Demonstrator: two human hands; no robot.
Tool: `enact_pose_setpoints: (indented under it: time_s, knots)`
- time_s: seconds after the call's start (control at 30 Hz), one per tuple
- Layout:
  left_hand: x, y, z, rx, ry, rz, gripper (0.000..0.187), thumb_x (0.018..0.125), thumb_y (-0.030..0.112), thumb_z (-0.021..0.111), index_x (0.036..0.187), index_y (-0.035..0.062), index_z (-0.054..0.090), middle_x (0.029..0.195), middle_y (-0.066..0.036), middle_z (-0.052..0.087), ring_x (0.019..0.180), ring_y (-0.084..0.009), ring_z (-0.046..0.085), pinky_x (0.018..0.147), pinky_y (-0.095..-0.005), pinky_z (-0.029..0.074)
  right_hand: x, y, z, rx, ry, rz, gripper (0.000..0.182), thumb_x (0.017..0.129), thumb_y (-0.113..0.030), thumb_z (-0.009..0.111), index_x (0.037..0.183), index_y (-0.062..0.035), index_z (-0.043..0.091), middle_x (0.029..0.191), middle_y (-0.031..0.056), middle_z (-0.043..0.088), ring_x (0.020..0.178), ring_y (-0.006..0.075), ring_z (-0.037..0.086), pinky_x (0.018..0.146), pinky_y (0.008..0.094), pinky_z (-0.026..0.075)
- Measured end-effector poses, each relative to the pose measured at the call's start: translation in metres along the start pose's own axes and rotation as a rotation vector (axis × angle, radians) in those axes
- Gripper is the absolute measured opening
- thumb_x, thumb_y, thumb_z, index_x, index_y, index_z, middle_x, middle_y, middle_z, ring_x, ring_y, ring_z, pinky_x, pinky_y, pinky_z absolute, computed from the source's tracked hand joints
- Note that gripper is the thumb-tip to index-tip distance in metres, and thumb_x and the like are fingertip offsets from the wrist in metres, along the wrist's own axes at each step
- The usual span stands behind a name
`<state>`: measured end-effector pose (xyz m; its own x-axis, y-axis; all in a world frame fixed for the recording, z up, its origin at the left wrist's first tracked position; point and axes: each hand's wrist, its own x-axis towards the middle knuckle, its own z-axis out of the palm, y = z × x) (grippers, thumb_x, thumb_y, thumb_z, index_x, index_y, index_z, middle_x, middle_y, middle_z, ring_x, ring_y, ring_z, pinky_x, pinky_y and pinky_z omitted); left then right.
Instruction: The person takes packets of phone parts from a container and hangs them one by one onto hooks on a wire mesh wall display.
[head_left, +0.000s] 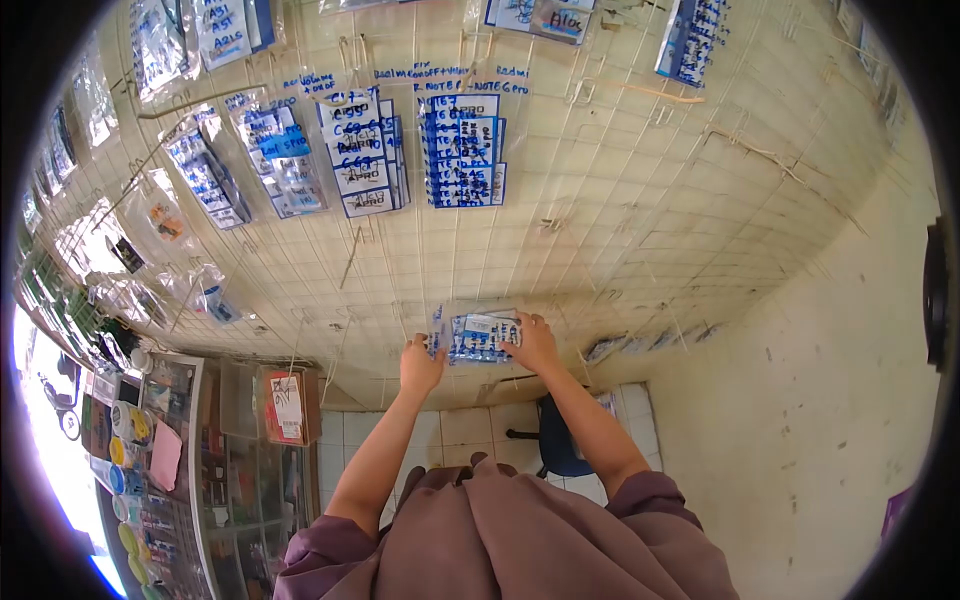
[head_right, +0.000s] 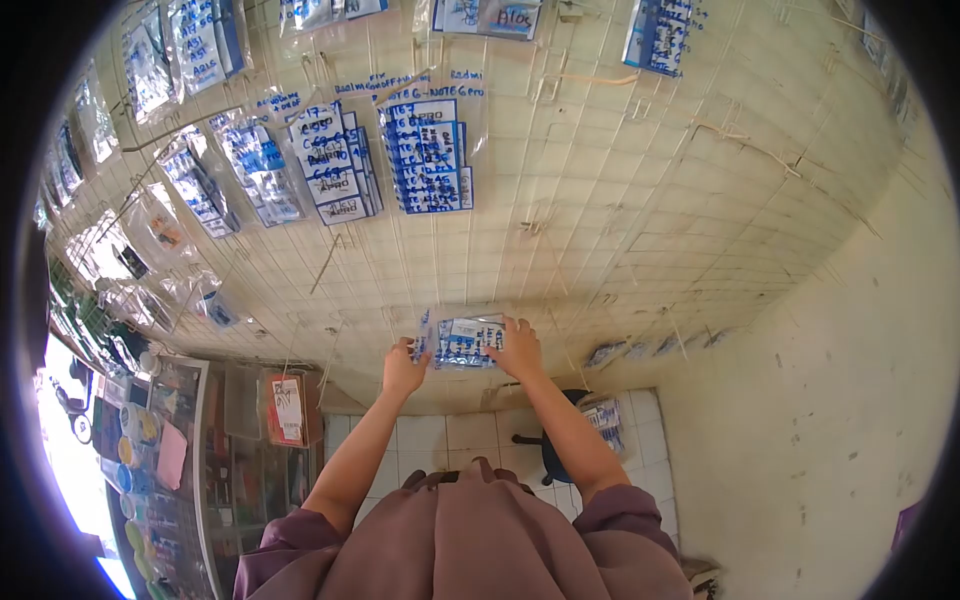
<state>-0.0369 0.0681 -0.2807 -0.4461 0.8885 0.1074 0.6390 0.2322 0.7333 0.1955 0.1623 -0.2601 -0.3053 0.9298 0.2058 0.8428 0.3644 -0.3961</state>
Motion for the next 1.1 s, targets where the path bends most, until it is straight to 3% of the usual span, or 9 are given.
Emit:
enact_pose_setpoints:
  time_s: [0.1, 0.3, 0.4, 0.47, 0.6, 0.73, 0.87, 1.0, 1.1]
  knots:
    - [0.001, -0.008, 0.006, -0.110, -0.036, -0.121, 0.031, 0.083, 0.018, 0.076, 0.105, 0.0013, 0.063, 0.107, -0.018, 0.065, 0.094, -0.0360, 0.065, 0.082, -0.0445, 0.053, 0.000, 0.001, -0.004, 0.118, -0.093, 0.077, 0.081, 0.068, -0.034, 0.087, 0.135, -0.0106, 0.050, 0.127, 0.0197, 0.055, 0.117, 0.0405, 0.054, 0.093, 0.0515, 0.047]
    - [-0.001, -0.008, 0.008, -0.065, 0.041, -0.075, 0.017, 0.083, 0.011, 0.073, 0.093, 0.0037, 0.063, 0.094, -0.017, 0.065, 0.085, -0.0350, 0.064, 0.074, -0.0455, 0.052, -0.002, -0.006, -0.005, 0.119, 0.077, 0.153, 0.089, 0.065, -0.024, 0.089, 0.140, -0.0117, 0.042, 0.121, 0.0182, 0.057, 0.112, 0.0372, 0.057, 0.090, 0.0505, 0.047]
    - [0.000, -0.007, 0.004, -0.048, 0.009, -0.066, 0.013, 0.084, 0.009, 0.071, 0.092, 0.0029, 0.062, 0.091, -0.016, 0.065, 0.084, -0.0349, 0.065, 0.074, -0.0457, 0.051, 0.005, 0.011, 0.006, 0.241, 0.197, 0.117, 0.090, 0.062, -0.021, 0.091, 0.138, -0.0099, 0.045, 0.109, 0.0152, 0.062, 0.100, 0.0322, 0.062, 0.083, 0.0415, 0.051]
    - [-0.002, -0.004, 0.003, -0.056, 0.034, -0.059, 0.012, 0.085, 0.009, 0.071, 0.092, 0.0030, 0.063, 0.090, -0.016, 0.065, 0.083, -0.0349, 0.065, 0.074, -0.0456, 0.051, 0.009, 0.012, -0.005, 0.466, 0.032, 0.281, 0.083, 0.066, -0.021, 0.089, 0.136, -0.0074, 0.046, 0.106, 0.0140, 0.064, 0.096, 0.0301, 0.064, 0.082, 0.0380, 0.052]
    - [-0.005, 0.014, -0.007, -0.092, 0.025, -0.004, 0.011, 0.087, 0.007, 0.067, 0.097, 0.0038, 0.063, 0.090, -0.016, 0.066, 0.082, -0.0324, 0.065, 0.072, -0.0455, 0.051, 0.009, 0.014, -0.013, 0.514, -0.056, 0.316, 0.075, 0.073, -0.022, 0.083, 0.137, -0.0086, 0.046, 0.124, 0.0197, 0.059, 0.112, 0.0365, 0.059, 0.089, 0.0471, 0.049]
    - [-0.005, 0.026, -0.004, -0.337, 0.127, 0.143, 0.011, 0.092, 0.005, 0.062, 0.103, 0.0049, 0.061, 0.090, -0.016, 0.066, 0.083, -0.0300, 0.066, 0.069, -0.0416, 0.051, 0.004, 0.010, -0.014, 0.238, 0.154, 0.062, 0.077, 0.077, -0.032, 0.081, 0.139, -0.0037, 0.045, 0.130, 0.0222, 0.056, 0.118, 0.0400, 0.055, 0.097, 0.0459, 0.046]
    - [-0.016, 0.065, -0.036, -0.467, -0.155, 0.191, 0.010, 0.097, 0.004, 0.057, 0.107, 0.0032, 0.055, 0.087, -0.013, 0.062, 0.078, -0.0206, 0.060, 0.067, -0.0314, 0.047, -0.002, -0.028, -0.058, 0.349, 0.177, -0.261, 0.086, 0.079, -0.039, 0.082, 0.143, 0.0002, 0.040, 0.138, 0.0244, 0.051, 0.127, 0.0423, 0.048, 0.106, 0.0450, 0.041]
    - [-0.023, 0.109, -0.076, -0.669, -0.350, 0.402, 0.008, 0.100, 0.001, 0.051, 0.108, 0.0016, 0.053, 0.083, -0.006, 0.058, 0.075, -0.0114, 0.050, 0.069, -0.0258, 0.044, -0.013, -0.066, -0.117, 0.496, 0.203, -0.392, 0.089, 0.076, -0.034, 0.086, 0.145, -0.0029, 0.040, 0.144, 0.0226, 0.047, 0.132, 0.0382, 0.046, 0.110, 0.0446, 0.037]
    - [-0.026, 0.139, -0.107, -0.720, -0.395, 0.421, 0.009, 0.100, -0.002, 0.049, 0.108, 0.0013, 0.053, 0.084, -0.005, 0.058, 0.076, -0.0098, 0.049, 0.071, -0.0247, 0.043, -0.023, -0.084, -0.154, 0.596, 0.140, -0.425, 0.084, 0.076, -0.024, 0.087, 0.144, -0.0036, 0.042, 0.135, 0.0185, 0.054, 0.127, 0.0330, 0.051, 0.108, 0.0433, 0.040]
